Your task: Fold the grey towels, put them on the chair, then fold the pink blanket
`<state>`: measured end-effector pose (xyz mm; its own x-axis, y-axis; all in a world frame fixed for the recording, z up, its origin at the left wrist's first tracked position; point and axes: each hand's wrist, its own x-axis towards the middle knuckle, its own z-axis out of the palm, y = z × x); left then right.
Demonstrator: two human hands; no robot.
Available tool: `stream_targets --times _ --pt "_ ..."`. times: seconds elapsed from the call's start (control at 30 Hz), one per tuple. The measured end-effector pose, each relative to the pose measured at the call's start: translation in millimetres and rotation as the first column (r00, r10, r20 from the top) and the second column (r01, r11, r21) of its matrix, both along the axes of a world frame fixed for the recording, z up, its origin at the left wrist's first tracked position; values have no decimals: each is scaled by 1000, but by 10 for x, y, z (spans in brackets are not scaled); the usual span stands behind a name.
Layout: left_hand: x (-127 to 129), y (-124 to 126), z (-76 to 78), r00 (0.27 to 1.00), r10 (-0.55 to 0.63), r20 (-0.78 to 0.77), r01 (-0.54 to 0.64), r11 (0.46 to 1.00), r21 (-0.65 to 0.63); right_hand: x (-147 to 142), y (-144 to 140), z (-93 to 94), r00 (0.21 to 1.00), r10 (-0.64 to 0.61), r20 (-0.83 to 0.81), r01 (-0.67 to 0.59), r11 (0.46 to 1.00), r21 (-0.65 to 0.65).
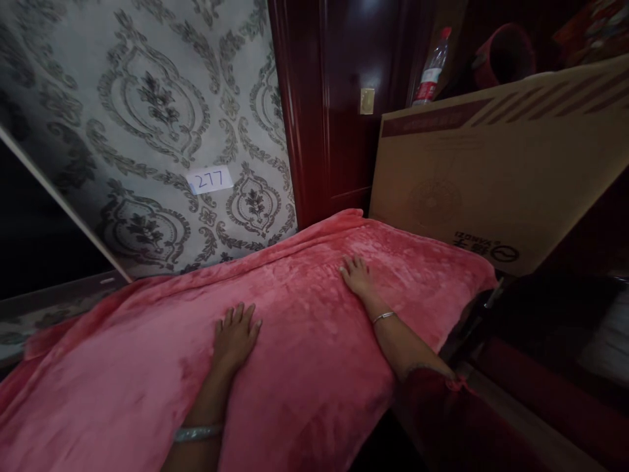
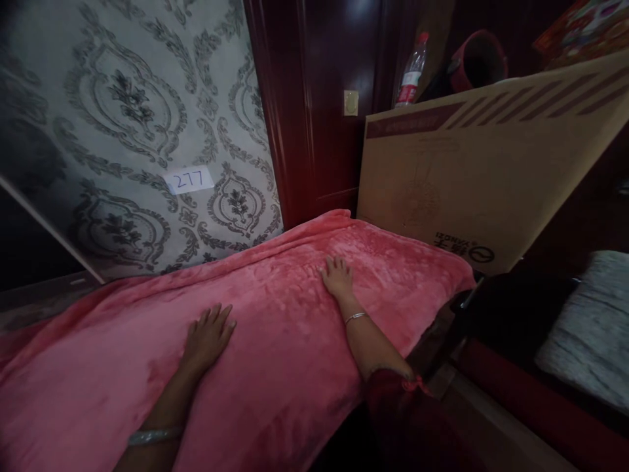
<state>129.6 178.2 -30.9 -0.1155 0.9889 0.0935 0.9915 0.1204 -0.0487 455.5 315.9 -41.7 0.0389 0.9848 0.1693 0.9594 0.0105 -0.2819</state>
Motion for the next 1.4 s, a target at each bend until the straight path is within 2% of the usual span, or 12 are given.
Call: stream_targets --times 0.17,0.27,0.43,0.57,0.63,0.7,0.83,0.93,1.07,1.2,1.3,1.4 --pt "1 -16 10 998 -12 55 11 1000 19 -92 -106 20 971 234 58 -227 969 -95" --pt "-47 5 -41 993 -47 105 38 996 84 -396 -319 35 895 441 68 -434 896 -98" --pt "-217 120 -181 931 -137 338 32 954 299 -995 -1079 -77 594 803 51 -803 595 -19" --pt "-329 189 -245 753 -261 603 -66 883 465 -1246 -1825 -165 262 965 5 -961 260 95" --pt "-350 189 -258 702 -275 657 -105 873 477 -1242 -2012 -123 157 983 -92 -983 164 77" --pt "-354 176 -265 687 -262 678 -124 877 465 -1142 -1968 -33 211 961 -177 -971 228 77" --pt "-348 164 -277 674 -244 697 -142 884 446 -684 -1293 128 737 669 -93 -665 743 75" --pt "-353 180 -297 684 -234 690 -144 885 443 -238 -680 138 898 438 -42 -436 899 46" --pt "-370 188 -334 719 -232 655 -118 888 444 181 -153 45 960 281 5 -281 960 -4" --pt "-366 145 -329 716 -222 662 -118 896 428 235 137 -15 973 230 37 -226 970 -90" --pt "-357 91 -295 624 -218 751 -165 902 399 -1 259 -11 965 259 47 -252 960 -126" --pt "-376 40 -256 445 -241 863 -272 882 386 -503 184 7 917 397 41 -388 911 -139"
